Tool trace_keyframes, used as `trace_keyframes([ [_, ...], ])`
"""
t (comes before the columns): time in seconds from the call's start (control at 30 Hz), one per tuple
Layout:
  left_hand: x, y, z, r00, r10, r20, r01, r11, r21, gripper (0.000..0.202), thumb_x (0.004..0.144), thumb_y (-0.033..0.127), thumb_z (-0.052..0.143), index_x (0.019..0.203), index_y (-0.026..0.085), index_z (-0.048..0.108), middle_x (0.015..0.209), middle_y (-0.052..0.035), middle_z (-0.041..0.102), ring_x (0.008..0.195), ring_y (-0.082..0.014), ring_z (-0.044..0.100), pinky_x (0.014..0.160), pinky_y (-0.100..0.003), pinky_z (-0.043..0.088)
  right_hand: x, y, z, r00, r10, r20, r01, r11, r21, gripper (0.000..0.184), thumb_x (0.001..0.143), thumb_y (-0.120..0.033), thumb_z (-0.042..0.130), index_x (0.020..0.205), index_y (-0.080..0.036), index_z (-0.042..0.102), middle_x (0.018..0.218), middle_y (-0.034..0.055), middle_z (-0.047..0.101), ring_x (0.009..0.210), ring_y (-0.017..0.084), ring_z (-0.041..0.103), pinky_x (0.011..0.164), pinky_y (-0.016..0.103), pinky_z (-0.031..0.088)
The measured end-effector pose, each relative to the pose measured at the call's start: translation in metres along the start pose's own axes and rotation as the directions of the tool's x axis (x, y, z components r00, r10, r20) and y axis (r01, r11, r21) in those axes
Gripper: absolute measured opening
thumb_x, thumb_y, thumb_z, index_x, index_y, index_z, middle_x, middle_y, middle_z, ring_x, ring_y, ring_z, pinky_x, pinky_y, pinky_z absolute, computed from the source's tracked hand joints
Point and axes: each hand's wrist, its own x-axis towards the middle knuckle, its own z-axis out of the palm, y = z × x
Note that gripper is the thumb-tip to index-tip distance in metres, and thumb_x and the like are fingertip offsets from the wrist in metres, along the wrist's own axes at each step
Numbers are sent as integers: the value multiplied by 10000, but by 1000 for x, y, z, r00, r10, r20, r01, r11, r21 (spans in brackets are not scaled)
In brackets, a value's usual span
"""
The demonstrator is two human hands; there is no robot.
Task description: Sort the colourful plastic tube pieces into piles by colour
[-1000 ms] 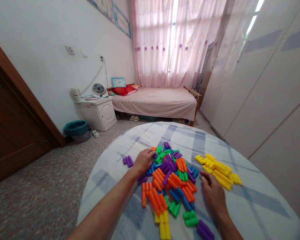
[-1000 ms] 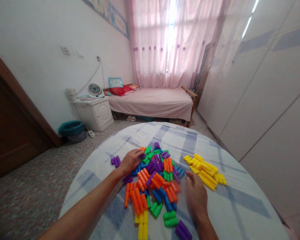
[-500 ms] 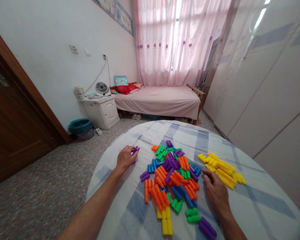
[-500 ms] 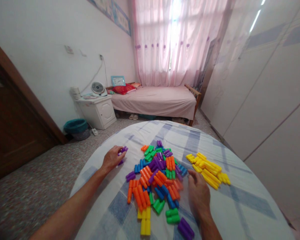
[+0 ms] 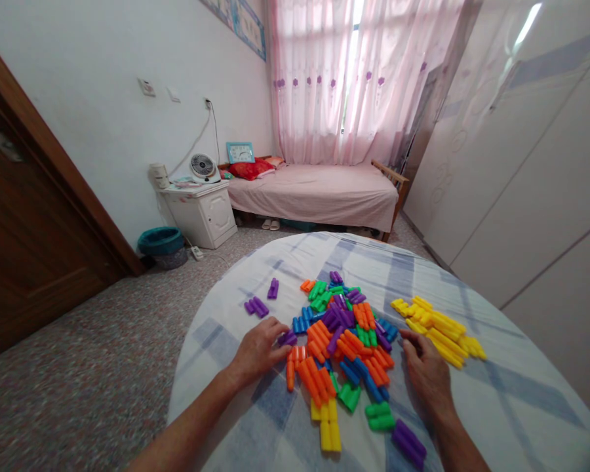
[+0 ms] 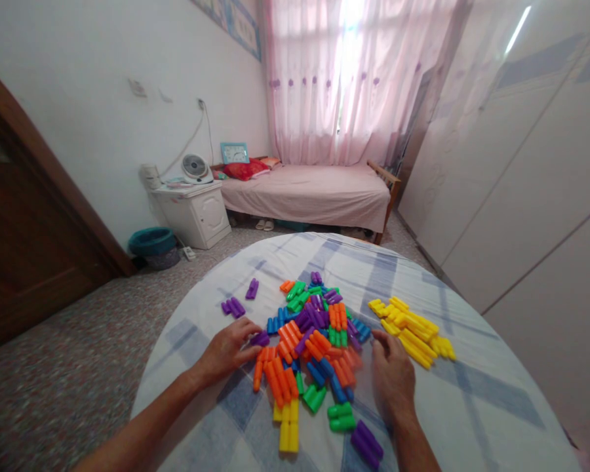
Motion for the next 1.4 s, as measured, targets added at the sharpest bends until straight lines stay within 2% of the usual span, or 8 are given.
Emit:
trace_keyframes([
  [0.2, 6, -1, 13, 993, -119, -25, 117, 990, -78, 178, 776, 277, 569, 926, 215, 643, 849, -13, 629, 781, -150, 589, 696, -237, 434, 0, 3, 0, 1000, -1, -3, 1, 1000, 12, 411, 764, -415, 395, 1003, -184, 635, 985, 77, 663, 895, 229, 605, 782, 339, 432],
  [0.4, 8, -7, 2, 986, -151, -76, 149, 988, -37, 213, 738, 257, 594, 940, 210, 640, 852, -12, 639, 761, -151, 597, 673, -239, 436, 0, 4, 1, 1000, -19, -4, 19, 1000, 17, 404, 769, -408, 404, 1009, -176, 632, 997, 87, 664, 904, 233, 606, 788, 343, 434],
  [0.63, 39, -43, -23, 928, -189, -320, 234, 966, 111, 231, 790, 313, 545, 986, 220, 624, 930, -20, 635, 824, -158, 606, 721, -251, 452, -1, 1, 1, 999, -31, -8, 31, 999, 16, 387, 779, -399, 393, 994, -186, 634, 992, 74, 663, 909, 230, 602, 798, 342, 429],
  [0.77, 55, -58, -23, 912, -255, -322, 322, 930, 177, 205, 800, 276, 517, 940, 197, 644, 927, -44, 635, 848, -182, 596, 741, -276, 455, -1, 1, 1, 999, -34, -14, 35, 999, 22, 391, 784, -396, 385, 992, -178, 634, 987, 81, 661, 897, 231, 600, 786, 344, 432],
  [0.9, 62, -31, -14, 933, -83, -350, 160, 967, 199, 220, 796, 193, 511, 979, 186, 634, 1027, -78, 618, 980, -216, 549, 887, -334, 425, -1, 1, 1, 999, -44, -10, 44, 999, 15, 386, 786, -386, 378, 996, -182, 630, 1006, 75, 654, 925, 226, 593, 817, 345, 424],
  [1.03, 75, 20, 4, 967, 135, -215, -132, 991, 30, 194, 824, 243, 522, 970, 193, 641, 1032, -60, 634, 1002, -188, 556, 917, -314, 420, -2, -1, 0, 999, -34, -5, 34, 999, 23, 376, 787, -388, 380, 985, -186, 628, 998, 71, 656, 912, 221, 595, 813, 339, 426],
  [1.17, 95, 52, 25, 997, 64, -44, -66, 997, -41, 247, 786, 322, 578, 977, 192, 668, 966, -63, 662, 942, -208, 578, 862, -327, 438, -1, 0, 0, 1000, -28, 2, 28, 998, 48, 376, 785, -388, 389, 988, -180, 627, 1001, 80, 654, 921, 230, 594, 820, 347, 430],
  [1.4, 108, 63, 39, 994, 39, 105, -27, 993, -115, 339, 652, 333, 683, 976, 233, 689, 828, -5, 671, 758, -174, 594, 668, -256, 450, -1, 0, 0, 1000, -18, 13, 18, 999, 45, 368, 789, -369, 380, 992, -182, 623, 996, 82, 653, 923, 231, 595, 823, 350, 429],
])
